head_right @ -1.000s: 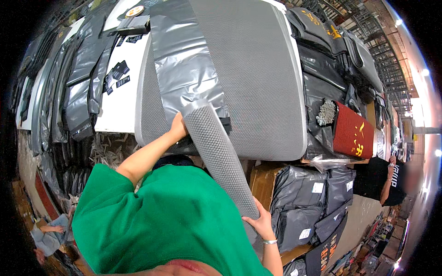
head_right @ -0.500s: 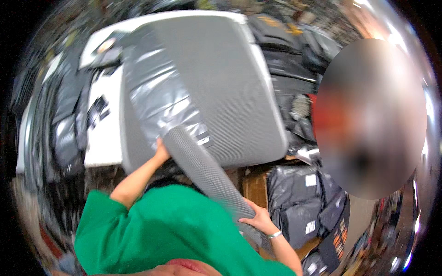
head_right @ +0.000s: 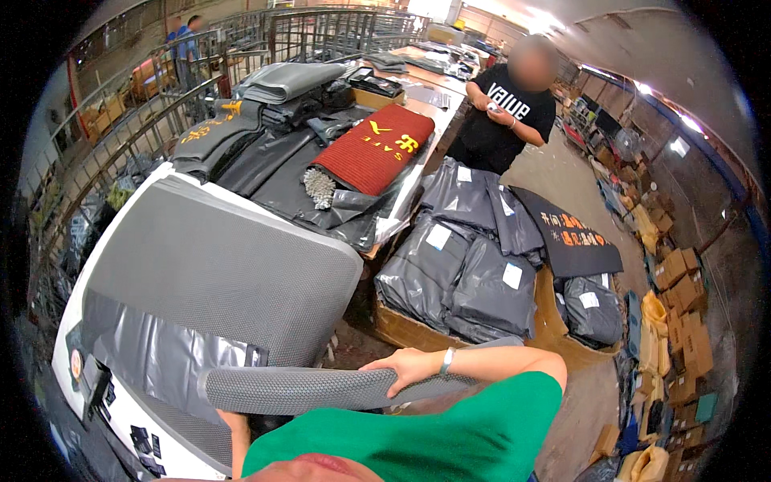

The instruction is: The person slides a mesh mat into a gray plastic bag, rolls the assembly by hand, and places the finished package into a stack.

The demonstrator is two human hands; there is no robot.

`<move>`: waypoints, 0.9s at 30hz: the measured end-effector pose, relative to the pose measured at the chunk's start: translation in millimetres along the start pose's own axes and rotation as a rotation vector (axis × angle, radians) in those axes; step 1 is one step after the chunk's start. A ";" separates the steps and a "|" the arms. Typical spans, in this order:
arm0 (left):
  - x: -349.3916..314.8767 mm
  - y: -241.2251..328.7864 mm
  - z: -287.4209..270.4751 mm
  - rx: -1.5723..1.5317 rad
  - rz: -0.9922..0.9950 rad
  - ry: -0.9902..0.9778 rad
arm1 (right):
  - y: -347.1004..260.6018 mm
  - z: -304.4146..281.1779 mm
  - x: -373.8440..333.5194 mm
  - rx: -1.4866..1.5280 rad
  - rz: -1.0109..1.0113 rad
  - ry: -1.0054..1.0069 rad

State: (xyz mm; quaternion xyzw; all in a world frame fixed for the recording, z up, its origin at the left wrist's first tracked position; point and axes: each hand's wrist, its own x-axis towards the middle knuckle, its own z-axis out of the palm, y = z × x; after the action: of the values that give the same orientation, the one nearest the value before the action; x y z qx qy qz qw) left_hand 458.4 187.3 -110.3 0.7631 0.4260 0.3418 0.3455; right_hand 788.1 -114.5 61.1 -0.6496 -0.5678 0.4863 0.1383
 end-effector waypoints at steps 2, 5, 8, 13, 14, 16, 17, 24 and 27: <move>0.6 13.0 -4.9 0.285 0.262 -0.043 | 0.5 3.5 -1.5 0.022 -0.013 0.007; 3.8 3.2 -3.8 0.217 0.231 -0.007 | 2.2 8.0 -0.8 0.050 -0.023 0.012; 6.6 21.1 -11.2 -0.044 -0.193 -0.091 | 1.4 10.4 -4.3 0.063 -0.017 0.014; 31.2 -39.1 -22.4 -0.671 -0.396 -0.076 | 4.3 14.5 2.5 0.067 -0.120 0.044; 40.5 -38.6 -33.7 -0.954 -0.594 -0.133 | 1.2 12.9 5.4 0.052 -0.087 0.022; 52.8 -39.8 -46.4 -1.042 -0.724 -0.126 | -7.9 8.5 10.8 0.021 -0.036 -0.018; 58.7 -34.5 -51.8 -1.084 -0.788 -0.125 | -11.6 7.0 10.9 0.004 -0.024 -0.019; 54.8 68.5 -53.5 0.378 0.437 0.348 | -30.3 -13.2 32.4 0.103 -0.054 -0.074; 59.5 80.2 -78.9 0.560 0.535 0.390 | -51.8 -18.3 45.9 0.285 -0.016 -0.133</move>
State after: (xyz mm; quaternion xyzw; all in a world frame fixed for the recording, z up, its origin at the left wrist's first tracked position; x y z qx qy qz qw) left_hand 451.3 226.7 10.5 0.8320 0.3471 0.4283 -0.0626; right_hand 765.8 -51.2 86.2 -0.5851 -0.5061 0.6029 0.1950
